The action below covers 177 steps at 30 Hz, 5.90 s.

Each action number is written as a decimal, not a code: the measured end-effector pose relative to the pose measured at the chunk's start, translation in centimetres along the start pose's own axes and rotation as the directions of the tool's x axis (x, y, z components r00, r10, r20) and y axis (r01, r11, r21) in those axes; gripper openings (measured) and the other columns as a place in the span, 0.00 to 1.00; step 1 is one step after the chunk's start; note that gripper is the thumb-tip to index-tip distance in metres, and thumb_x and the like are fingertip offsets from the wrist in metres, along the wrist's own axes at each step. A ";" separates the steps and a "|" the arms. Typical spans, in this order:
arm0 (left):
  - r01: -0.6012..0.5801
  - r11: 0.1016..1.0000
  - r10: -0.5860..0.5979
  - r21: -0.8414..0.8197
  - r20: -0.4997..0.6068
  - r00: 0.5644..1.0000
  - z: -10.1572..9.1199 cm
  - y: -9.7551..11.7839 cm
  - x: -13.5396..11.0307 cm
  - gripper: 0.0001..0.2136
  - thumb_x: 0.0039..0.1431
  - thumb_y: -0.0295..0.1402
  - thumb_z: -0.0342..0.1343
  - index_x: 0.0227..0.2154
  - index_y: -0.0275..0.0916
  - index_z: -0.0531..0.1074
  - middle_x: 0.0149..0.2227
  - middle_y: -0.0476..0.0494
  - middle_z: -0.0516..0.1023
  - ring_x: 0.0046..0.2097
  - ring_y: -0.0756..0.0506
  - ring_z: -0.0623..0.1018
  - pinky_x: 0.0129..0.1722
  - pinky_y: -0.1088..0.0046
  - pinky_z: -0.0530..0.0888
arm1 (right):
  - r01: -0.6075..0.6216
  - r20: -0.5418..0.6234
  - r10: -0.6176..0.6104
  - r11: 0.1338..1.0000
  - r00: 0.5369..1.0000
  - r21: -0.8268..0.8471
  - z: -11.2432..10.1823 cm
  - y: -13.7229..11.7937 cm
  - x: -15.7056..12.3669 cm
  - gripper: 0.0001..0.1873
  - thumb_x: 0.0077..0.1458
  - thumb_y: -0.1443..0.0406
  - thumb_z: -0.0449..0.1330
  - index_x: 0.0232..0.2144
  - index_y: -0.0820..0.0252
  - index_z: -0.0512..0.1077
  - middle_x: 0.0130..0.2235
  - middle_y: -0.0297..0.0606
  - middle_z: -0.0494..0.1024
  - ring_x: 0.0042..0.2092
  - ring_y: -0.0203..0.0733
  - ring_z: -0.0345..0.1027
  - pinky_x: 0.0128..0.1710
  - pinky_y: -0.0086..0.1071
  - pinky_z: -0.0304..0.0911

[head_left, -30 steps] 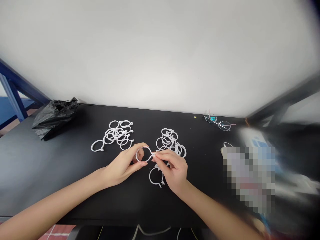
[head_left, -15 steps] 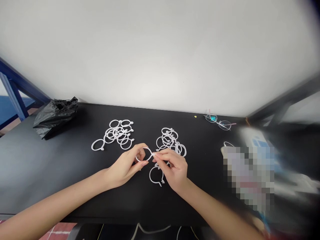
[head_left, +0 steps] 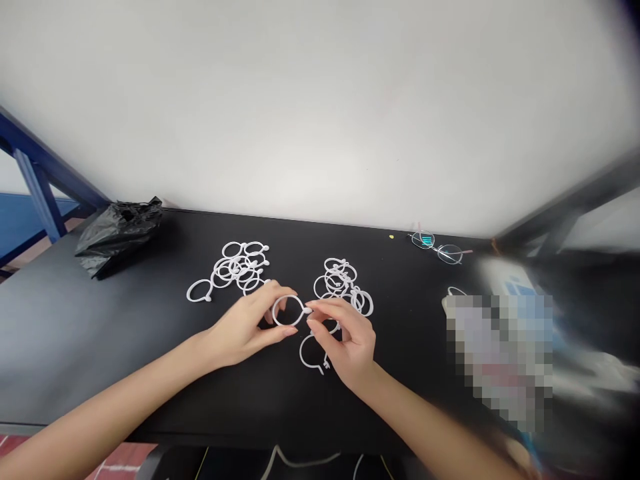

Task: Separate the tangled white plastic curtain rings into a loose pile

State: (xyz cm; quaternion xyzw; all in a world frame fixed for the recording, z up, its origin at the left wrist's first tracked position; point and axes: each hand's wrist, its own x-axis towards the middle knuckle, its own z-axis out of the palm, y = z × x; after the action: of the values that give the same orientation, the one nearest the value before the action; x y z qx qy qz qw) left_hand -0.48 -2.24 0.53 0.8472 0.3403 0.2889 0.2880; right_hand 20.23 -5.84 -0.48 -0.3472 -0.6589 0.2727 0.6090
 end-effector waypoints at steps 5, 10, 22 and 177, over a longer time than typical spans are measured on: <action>0.079 0.971 -0.011 0.228 -0.285 0.959 -2.9 -0.5 0.9 0.13 0.63 0.38 0.57 0.48 0.40 0.69 0.34 0.49 0.69 0.32 0.49 0.71 0.33 0.73 0.71 | -0.056 0.013 0.055 0.997 0.998 0.055 0.1 0.1 -0.3 0.15 0.58 0.73 0.61 0.46 0.56 0.76 0.38 0.40 0.78 0.36 0.38 0.73 0.29 0.31 0.72; 0.217 0.835 0.084 0.507 -0.505 0.859 -4.4 -2.6 1.0 0.14 0.61 0.41 0.59 0.45 0.39 0.72 0.32 0.47 0.68 0.35 0.45 0.69 0.37 0.68 0.70 | -0.045 0.042 0.042 0.997 0.998 0.069 0.1 0.0 -0.7 0.14 0.60 0.74 0.58 0.45 0.56 0.76 0.39 0.40 0.79 0.33 0.36 0.73 0.30 0.31 0.71; 0.433 0.607 -0.118 0.667 -0.463 0.879 -4.6 -6.5 0.3 0.21 0.64 0.50 0.50 0.47 0.39 0.76 0.37 0.38 0.69 0.40 0.38 0.68 0.40 0.60 0.67 | -0.034 0.061 0.030 0.997 0.998 0.073 0.0 0.3 -1.1 0.14 0.61 0.74 0.56 0.44 0.57 0.76 0.39 0.40 0.80 0.34 0.36 0.73 0.31 0.31 0.70; -0.184 0.846 0.229 0.500 -0.029 0.973 -1.7 -3.3 0.7 0.08 0.65 0.34 0.55 0.43 0.37 0.73 0.35 0.44 0.74 0.40 0.44 0.71 0.48 0.62 0.67 | 0.109 0.097 -0.095 0.983 0.991 -0.146 0.0 0.7 0.4 0.14 0.58 0.77 0.59 0.43 0.61 0.77 0.37 0.43 0.82 0.35 0.39 0.76 0.35 0.33 0.75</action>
State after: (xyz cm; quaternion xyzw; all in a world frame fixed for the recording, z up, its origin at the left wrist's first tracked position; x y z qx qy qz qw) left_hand -2.60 0.71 -0.37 0.9107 0.3220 0.2585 0.0139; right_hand 20.35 -5.14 -0.75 -0.3457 -0.7211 0.2057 0.5640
